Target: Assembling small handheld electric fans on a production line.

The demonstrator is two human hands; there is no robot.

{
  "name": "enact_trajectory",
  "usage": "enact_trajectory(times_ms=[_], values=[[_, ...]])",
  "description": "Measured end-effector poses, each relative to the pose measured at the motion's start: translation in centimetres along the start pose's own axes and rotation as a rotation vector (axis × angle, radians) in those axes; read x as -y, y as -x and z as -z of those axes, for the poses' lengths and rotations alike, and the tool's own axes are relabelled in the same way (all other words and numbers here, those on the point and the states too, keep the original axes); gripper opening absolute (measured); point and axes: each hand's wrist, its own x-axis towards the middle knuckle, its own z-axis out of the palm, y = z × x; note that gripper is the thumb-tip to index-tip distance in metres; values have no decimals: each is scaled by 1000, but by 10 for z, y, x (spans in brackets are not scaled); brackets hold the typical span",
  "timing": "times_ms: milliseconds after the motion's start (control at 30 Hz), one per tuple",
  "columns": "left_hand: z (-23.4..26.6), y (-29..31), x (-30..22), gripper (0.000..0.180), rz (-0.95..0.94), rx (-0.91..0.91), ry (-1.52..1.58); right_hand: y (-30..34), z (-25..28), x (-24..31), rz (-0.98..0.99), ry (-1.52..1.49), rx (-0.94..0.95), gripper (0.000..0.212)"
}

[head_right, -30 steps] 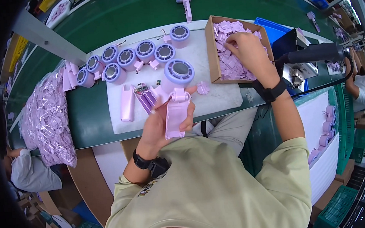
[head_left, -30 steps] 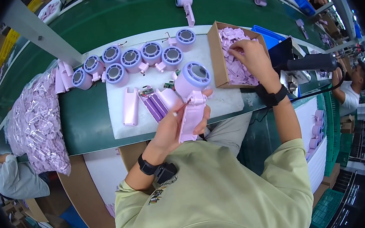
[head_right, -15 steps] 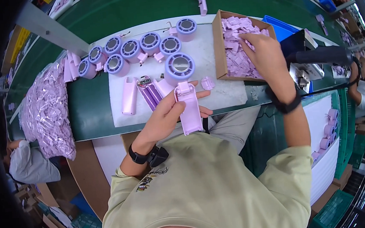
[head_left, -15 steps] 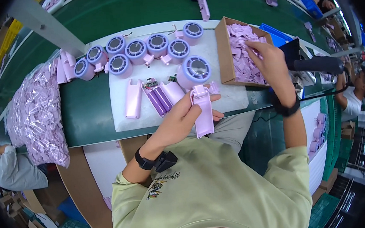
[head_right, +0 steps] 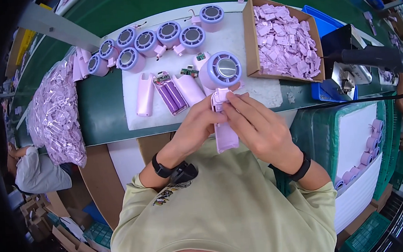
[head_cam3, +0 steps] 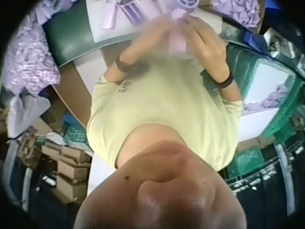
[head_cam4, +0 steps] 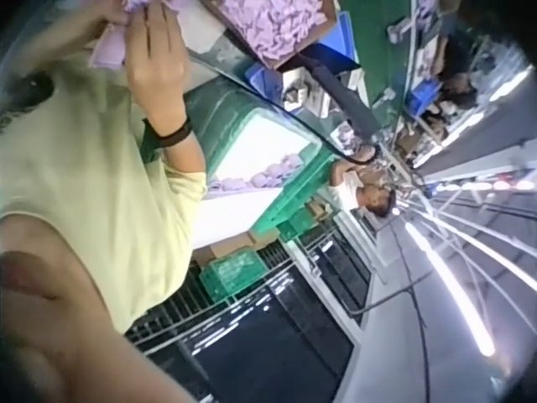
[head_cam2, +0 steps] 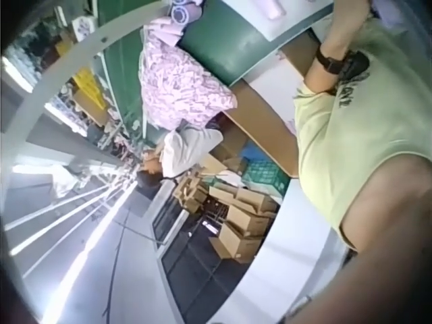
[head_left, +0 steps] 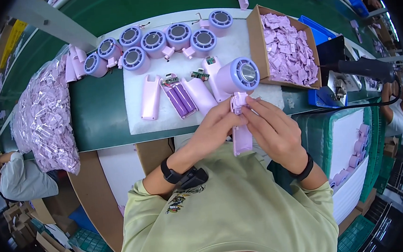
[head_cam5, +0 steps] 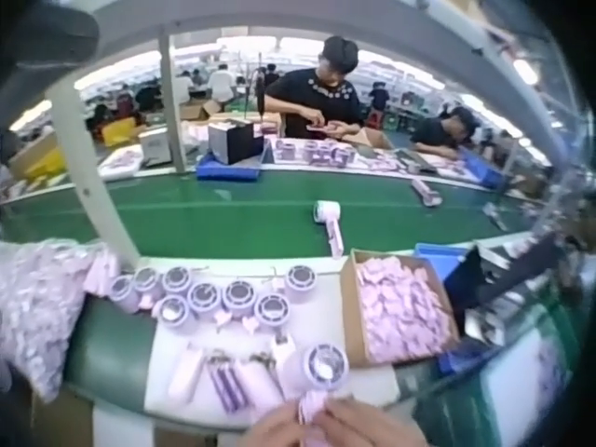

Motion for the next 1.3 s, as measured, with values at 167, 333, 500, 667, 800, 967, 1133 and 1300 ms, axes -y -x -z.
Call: enact_trajectory(times_ms=[167, 333, 500, 667, 800, 967, 1133, 1300], values=[[-11, -2, 2, 38, 69, -29, 114, 9, -14, -6, -96, -220, -248, 26], [-18, 1, -18, 36, 48, 151, -114, 18, -24, 19, -868, -1031, -461, 17], [-29, -8, -5, 35, -181, 139, -157, 36, -13, 8, -1023, -1589, 50, 36], [-27, -24, -12, 35, 28, 146, 237, 15, -1, -4, -1098, -1443, 206, 37], [-22, -35, -14, 39, 3, 92, 261, 9, -12, 11, -786, -710, -291, 25], [-32, -39, -10, 36, -227, 0, 364, 1, 0, 16, -457, -103, -252, 35], [-29, -43, -6, 41, -327, 51, 179, 2, -7, 15, -419, -109, -276, 30], [-23, -49, -7, 41, -384, 71, -37, 2, 7, 8, -513, -447, -115, 27]])
